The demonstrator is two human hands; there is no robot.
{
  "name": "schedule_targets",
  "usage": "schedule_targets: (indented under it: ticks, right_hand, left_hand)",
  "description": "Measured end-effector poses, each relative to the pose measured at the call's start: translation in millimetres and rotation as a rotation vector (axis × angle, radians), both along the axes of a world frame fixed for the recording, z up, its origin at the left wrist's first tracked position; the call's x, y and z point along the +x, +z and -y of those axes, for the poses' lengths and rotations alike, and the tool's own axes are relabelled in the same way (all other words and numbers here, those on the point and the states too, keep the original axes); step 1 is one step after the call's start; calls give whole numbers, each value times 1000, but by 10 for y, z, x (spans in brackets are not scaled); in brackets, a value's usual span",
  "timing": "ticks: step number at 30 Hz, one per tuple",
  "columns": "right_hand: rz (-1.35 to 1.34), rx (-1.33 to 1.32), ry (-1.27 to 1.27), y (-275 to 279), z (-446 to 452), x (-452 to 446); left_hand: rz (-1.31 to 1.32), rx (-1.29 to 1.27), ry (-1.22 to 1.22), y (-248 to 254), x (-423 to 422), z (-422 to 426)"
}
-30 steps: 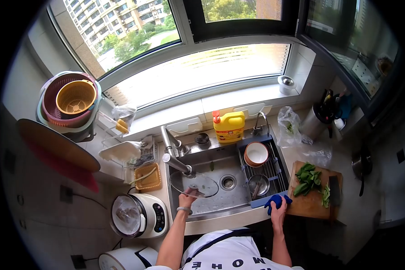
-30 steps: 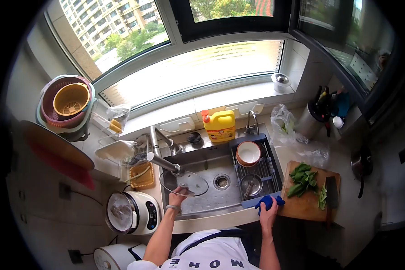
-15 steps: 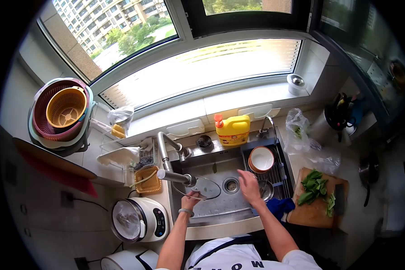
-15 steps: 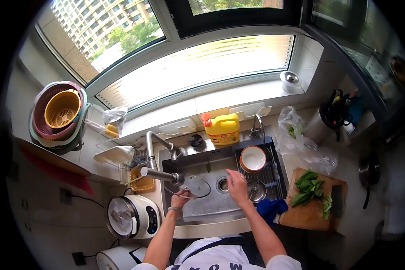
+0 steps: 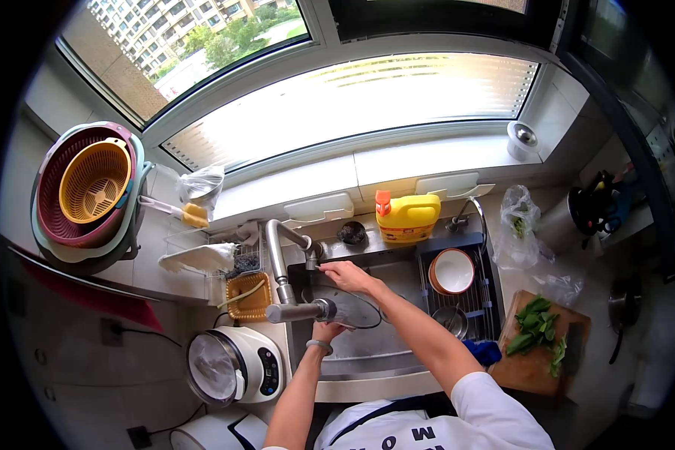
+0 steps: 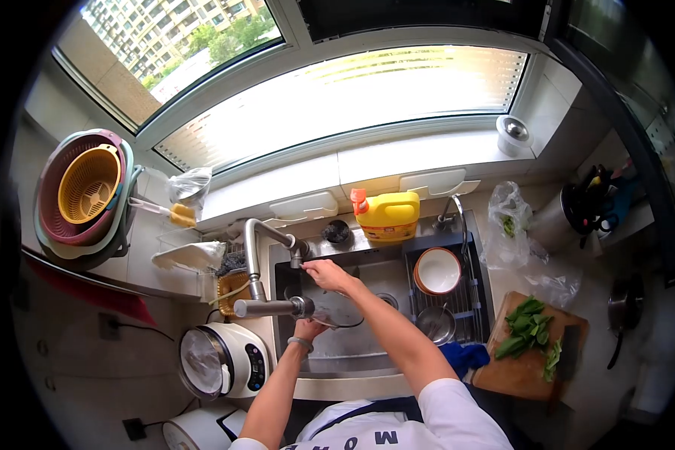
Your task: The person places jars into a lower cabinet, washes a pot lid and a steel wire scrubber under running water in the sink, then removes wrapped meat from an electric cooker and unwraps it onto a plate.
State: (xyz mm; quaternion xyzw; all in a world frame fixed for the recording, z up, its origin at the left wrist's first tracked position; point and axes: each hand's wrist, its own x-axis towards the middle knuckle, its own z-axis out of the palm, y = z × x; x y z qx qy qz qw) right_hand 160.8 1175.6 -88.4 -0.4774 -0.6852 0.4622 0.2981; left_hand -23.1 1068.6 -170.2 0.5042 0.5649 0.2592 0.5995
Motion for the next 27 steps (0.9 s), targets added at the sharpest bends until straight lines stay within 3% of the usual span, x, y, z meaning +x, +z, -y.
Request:
schedule_targets:
  ticks: [1, 2, 3, 5, 7, 8, 11, 13, 18, 21, 23, 27]
  right_hand:
    - [-82, 36, -48, 4, 63, 22]
    - [-163, 74, -97, 16, 122, 47]
    - [-163, 74, -100, -8, 182, 80]
    - [-174, 128, -363, -93, 338, 176]
    - [-151, 35, -460, -30, 573, 353]
    - [-132, -58, -555, -6, 695, 446]
    - [-121, -215, -627, -161, 1077, 645]
    - [-119, -230, -628, -337, 1333, 743]
    - [-163, -269, -648, -375, 1833, 765]
    - [-98, -386, -608, -248, 1906, 696]
    - [-226, -372, -572, -291, 1886, 621]
    - [-273, -355, -578, -288, 1815, 551]
  left_hand:
    - [169, -135, 127, -161, -57, -17]
    - [168, -138, 124, -318, -102, -50]
    - [23, 34, -4, -678, -209, -69]
    - [-117, 208, -133, -668, -174, -61]
    - [263, -272, 294, -63, 92, 17]
    - [267, -273, 290, -84, 93, 33]
    - [143, -86, 143, -152, 31, 76]
    - [-305, 124, -130, -23, -40, 105]
    - [-395, 330, -29, 80, -98, 250]
    - [-519, 318, -108, 385, 1, 249]
    - [-489, 615, -197, 421, 34, 239]
    - [-565, 729, -276, 636, 86, 238]
